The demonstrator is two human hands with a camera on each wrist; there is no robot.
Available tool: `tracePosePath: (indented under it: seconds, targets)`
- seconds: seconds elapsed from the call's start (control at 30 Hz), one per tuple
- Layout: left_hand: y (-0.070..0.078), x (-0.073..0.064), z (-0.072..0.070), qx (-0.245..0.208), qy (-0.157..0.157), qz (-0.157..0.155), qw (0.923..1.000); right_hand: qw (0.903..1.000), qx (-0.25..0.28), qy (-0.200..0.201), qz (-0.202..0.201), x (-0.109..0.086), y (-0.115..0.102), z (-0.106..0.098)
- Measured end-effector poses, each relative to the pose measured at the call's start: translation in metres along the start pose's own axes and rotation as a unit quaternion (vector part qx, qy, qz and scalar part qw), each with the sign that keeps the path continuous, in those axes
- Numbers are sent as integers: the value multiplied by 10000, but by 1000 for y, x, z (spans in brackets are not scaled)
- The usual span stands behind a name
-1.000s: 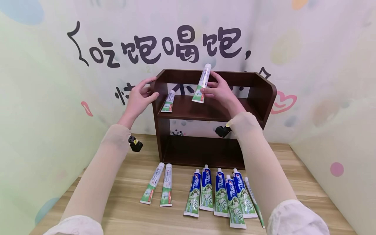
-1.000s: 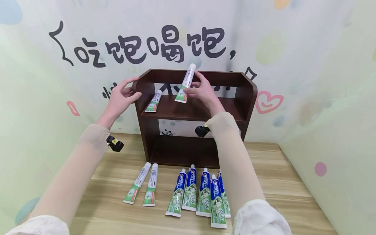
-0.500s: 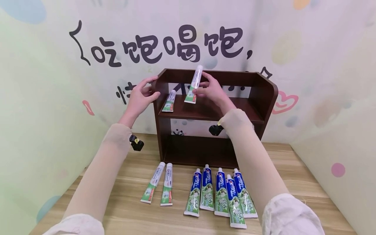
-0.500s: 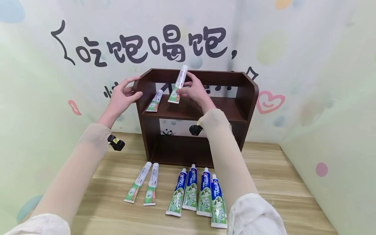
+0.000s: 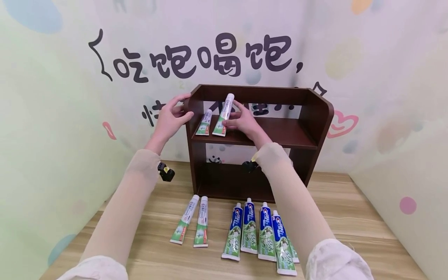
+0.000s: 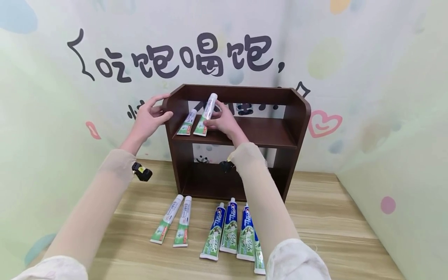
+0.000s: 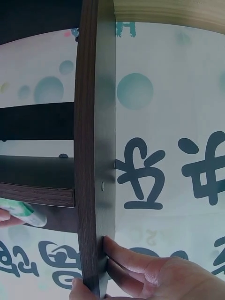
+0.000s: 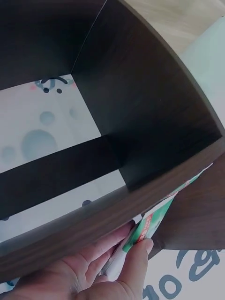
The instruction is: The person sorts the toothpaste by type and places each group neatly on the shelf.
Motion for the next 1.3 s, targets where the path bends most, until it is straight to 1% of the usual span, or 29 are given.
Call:
tracePosePath:
  seconds: [0.13, 0.27, 0.33, 0.47, 0.53, 0.63, 0.73, 0.9, 1.1, 1.2, 1.3]
  targets:
    - [0, -1, 1, 4, -10, 22, 10000, 9998, 73, -179, -28, -2, 5, 4]
    - [-1, -1, 1, -19, 3, 61, 10000, 9992, -53, -397, -42, -5, 5, 9]
    - [-1, -1, 1, -32, 3, 65, 10000, 9985, -252, -484, 11, -6, 6, 9]
    - [0, 0, 1, -35, -13, 59, 10000, 9944, -826, -638, 135, -5, 8, 8]
    - [0, 0, 2, 2, -19, 45, 10000, 9911, -1113, -724, 98, -2, 10, 8]
    - [0, 0, 1, 48, 3, 59, 10000, 9875, -1341, -827, -27, 3, 15, 8]
    - [0, -1, 0, 74, 22, 61, 10000, 9853, -1483, -830, -154, 6, 18, 8]
    - [0, -1, 0, 65, 20, 86, 9999, 9833, -1639, -743, -276, 4, 18, 10]
    - [0, -2, 0, 48, -13, 65, 10000, 9758, -2013, -748, -420, 4, 17, 11]
    - [3, -3, -1, 31, -53, 5, 10000, 9734, -2102, -774, -478, 6, 17, 11]
    - [12, -6, -2, -31, -101, -21, 9999, 9716, -2156, -811, -541, 5, 17, 12]
Point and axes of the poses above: each hand's wrist, its own x-axis towards the middle knuckle, its own z-axis out of the palm, y = z × x, the point moved 8 cm from there along x, towards the middle knuckle, and after that the axes turned 13 degrees about x, right-handed, at the moved point
